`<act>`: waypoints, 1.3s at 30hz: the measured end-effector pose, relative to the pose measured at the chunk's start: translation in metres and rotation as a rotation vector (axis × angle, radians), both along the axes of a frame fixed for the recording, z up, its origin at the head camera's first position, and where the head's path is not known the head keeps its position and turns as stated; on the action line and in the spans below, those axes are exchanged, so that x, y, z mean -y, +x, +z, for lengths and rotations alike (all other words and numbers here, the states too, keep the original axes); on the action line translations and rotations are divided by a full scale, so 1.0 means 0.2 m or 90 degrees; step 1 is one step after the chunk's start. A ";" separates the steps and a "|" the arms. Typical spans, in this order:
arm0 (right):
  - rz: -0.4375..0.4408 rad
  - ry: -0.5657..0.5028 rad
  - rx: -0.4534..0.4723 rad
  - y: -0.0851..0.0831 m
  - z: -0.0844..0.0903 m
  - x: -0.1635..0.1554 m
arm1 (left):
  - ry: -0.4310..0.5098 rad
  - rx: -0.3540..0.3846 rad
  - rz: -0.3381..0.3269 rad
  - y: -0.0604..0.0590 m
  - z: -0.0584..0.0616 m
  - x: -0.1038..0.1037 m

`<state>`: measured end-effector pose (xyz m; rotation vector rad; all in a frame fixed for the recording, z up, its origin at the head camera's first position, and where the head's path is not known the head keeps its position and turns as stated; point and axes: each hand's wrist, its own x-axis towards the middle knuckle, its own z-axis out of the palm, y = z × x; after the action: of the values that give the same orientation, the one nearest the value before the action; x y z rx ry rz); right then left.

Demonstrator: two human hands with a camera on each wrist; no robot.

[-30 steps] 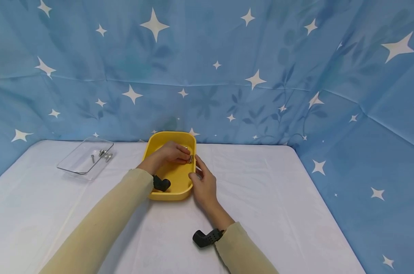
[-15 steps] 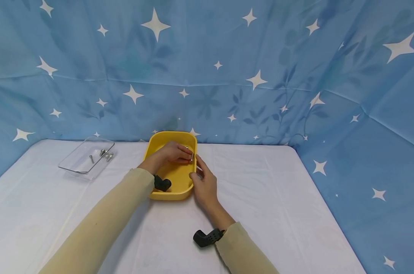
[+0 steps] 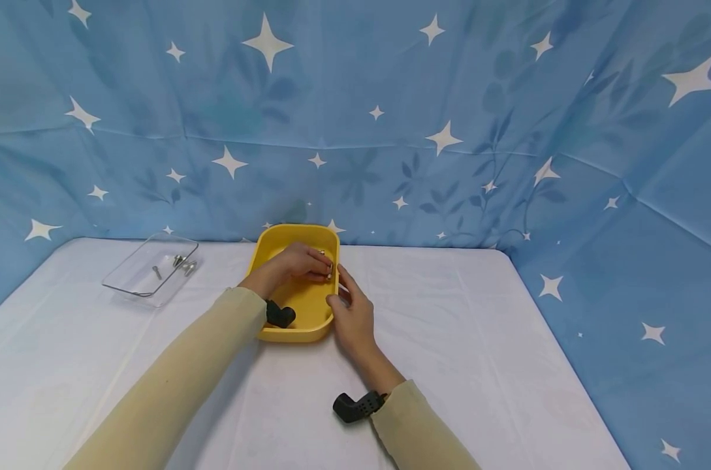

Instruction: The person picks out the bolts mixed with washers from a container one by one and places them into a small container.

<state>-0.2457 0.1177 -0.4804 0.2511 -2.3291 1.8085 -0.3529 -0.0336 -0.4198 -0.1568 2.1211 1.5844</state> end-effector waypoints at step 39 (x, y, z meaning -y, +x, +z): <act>0.000 -0.013 0.003 -0.02 -0.02 -0.01 | -0.005 -0.095 0.003 0.10 0.27 0.35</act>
<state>-0.2490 0.1188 -0.4849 0.2445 -2.3131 1.8340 -0.3336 -0.1032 -0.3649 -0.0468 2.2412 1.6360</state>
